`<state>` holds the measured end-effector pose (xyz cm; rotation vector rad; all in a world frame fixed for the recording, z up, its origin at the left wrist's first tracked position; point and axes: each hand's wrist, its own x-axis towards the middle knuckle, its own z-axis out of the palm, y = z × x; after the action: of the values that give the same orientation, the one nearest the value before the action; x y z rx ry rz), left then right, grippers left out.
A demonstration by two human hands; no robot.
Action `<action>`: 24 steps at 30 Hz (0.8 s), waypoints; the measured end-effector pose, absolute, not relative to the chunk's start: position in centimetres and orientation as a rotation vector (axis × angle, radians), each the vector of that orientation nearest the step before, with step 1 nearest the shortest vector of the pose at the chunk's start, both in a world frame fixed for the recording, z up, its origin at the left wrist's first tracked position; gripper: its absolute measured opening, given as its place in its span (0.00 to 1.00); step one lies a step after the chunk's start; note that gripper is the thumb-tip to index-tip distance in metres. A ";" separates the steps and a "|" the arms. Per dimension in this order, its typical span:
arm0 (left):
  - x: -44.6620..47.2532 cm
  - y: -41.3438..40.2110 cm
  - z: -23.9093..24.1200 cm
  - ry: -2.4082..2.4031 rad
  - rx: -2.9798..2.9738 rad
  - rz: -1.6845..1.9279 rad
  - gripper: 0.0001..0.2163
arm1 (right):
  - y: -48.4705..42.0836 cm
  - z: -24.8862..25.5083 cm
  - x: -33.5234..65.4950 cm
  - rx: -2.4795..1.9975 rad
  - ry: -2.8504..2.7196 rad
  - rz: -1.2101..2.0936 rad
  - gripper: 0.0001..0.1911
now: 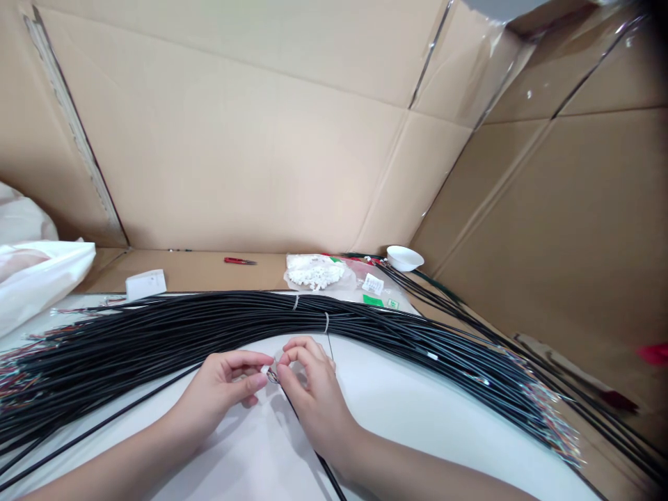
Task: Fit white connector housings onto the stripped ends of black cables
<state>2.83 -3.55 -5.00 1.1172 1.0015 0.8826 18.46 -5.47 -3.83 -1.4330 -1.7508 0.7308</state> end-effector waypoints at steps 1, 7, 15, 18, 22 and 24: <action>2.8 -3.5 -5.0 1.005 1.118 0.882 0.09 | -5.4 -3.8 18.5 -1.425 -1.751 0.733 0.05; 2.9 -3.5 -4.8 1.020 1.122 0.880 0.09 | -5.3 -3.4 18.7 -1.348 -1.869 0.720 0.04; 2.9 -3.5 -5.1 1.003 1.141 0.891 0.08 | -5.7 -2.8 18.5 -1.423 -1.972 0.686 0.05; 2.8 -3.5 -5.2 1.012 1.144 0.884 0.08 | -5.8 -2.8 18.5 -1.448 -1.959 0.682 0.05; 2.7 -3.4 -5.2 1.027 1.161 0.862 0.08 | -5.8 -2.8 18.4 -1.466 -1.953 0.661 0.05; 2.8 -3.4 -5.2 1.031 1.174 0.852 0.08 | -5.8 -2.8 18.4 -1.475 -1.954 0.660 0.05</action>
<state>2.75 -3.44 -5.19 1.1737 1.0313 0.8519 18.41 -5.80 -2.83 -1.4747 -1.9544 0.6598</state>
